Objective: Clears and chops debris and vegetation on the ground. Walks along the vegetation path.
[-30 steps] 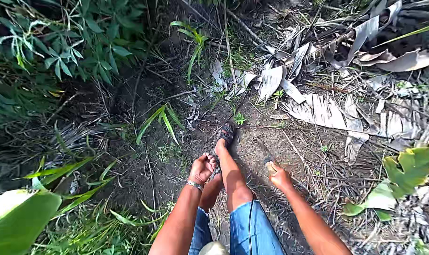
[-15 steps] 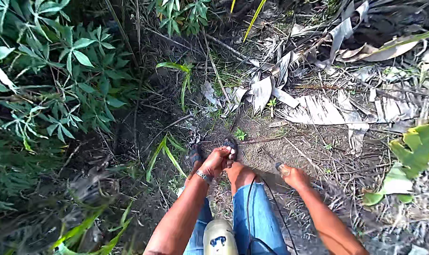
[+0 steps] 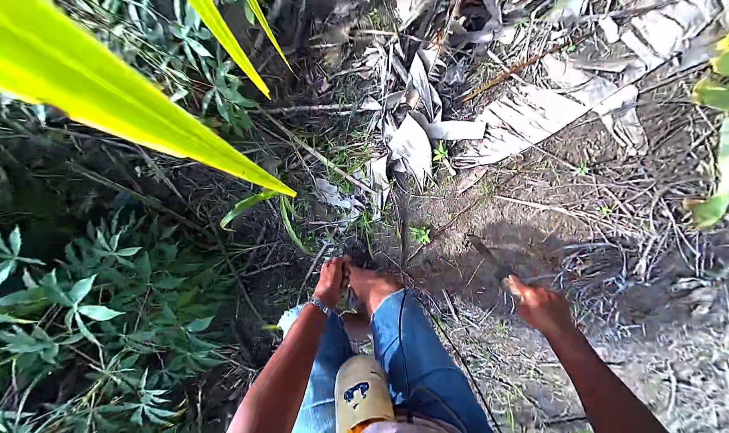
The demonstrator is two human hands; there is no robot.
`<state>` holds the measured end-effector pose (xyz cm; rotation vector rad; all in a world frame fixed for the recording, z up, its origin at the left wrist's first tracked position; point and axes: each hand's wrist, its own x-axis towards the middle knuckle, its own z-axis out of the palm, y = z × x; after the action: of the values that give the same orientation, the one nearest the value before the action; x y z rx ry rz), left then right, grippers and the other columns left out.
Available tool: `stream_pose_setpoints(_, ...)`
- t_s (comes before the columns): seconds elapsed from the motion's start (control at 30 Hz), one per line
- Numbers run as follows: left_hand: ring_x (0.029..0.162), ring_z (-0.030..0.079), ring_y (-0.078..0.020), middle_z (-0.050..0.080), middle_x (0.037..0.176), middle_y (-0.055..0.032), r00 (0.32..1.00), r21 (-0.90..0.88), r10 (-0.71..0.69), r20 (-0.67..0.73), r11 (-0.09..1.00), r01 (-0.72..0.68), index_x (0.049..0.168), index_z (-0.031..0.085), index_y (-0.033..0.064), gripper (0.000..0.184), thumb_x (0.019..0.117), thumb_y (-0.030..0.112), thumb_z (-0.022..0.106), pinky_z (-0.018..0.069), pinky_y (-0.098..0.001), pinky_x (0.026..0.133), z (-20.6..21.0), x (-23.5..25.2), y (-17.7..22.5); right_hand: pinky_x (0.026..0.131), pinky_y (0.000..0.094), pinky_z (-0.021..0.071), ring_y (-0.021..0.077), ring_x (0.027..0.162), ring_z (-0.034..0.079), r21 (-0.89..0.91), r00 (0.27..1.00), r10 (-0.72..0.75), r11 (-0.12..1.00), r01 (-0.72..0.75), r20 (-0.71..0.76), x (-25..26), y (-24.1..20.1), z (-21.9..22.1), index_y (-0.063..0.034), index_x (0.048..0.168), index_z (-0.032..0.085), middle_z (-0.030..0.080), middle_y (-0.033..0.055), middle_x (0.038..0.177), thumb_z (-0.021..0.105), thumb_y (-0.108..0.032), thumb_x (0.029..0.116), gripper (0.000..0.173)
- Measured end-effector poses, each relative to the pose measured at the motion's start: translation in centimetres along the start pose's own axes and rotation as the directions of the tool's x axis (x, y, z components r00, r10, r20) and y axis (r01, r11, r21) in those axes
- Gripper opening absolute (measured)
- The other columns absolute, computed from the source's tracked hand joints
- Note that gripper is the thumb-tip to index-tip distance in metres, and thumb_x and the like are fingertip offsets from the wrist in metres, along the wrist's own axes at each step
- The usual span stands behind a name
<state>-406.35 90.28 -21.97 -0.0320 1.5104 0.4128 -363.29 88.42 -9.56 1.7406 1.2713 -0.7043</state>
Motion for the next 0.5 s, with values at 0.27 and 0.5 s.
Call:
stream_pose_setpoints(0.27, 0.098, 0.063, -0.0308, 0.064, 0.112, -0.0239, 0.984, 0.791, -0.024, 0.175, 0.598, -0.126, 0.121, 0.061, -0.0086, 0.03, 0.1078, 0.012, 0.045, 0.0511, -0.0483, 0.09, -1.7, 6.1, 1.7, 0.087, 0.073, 0.0515, 0.0507, 0.101, 0.071, 0.619, 0.976, 0.126, 0.785, 0.011, -0.176, -13.1, -6.7, -1.7, -0.0114, 0.146, 0.06, 0.072, 0.0283, 0.117, 0.077, -0.008, 0.084, 0.064)
stream_pose_setpoints(0.5, 0.066, 0.061, -0.0111, 0.064, 0.087, -0.0062, 0.939, 0.517, -0.199, 0.282, 0.855, 0.026, 0.12, 0.058, -0.0036, 0.02, 0.1075, 0.007, 0.047, 0.0535, -0.0266, 0.062, -4.0, 10.3, 3.2, 0.088, 0.0571, 0.0583, 0.033, 0.099, 0.073, 0.926, 0.987, 0.16, 0.376, -0.034, -0.028, -10.2, -18.7, 6.3, -0.0065, 0.145, 0.059, 0.071, 0.0203, 0.124, 0.076, -0.013, 0.0878, 0.06)
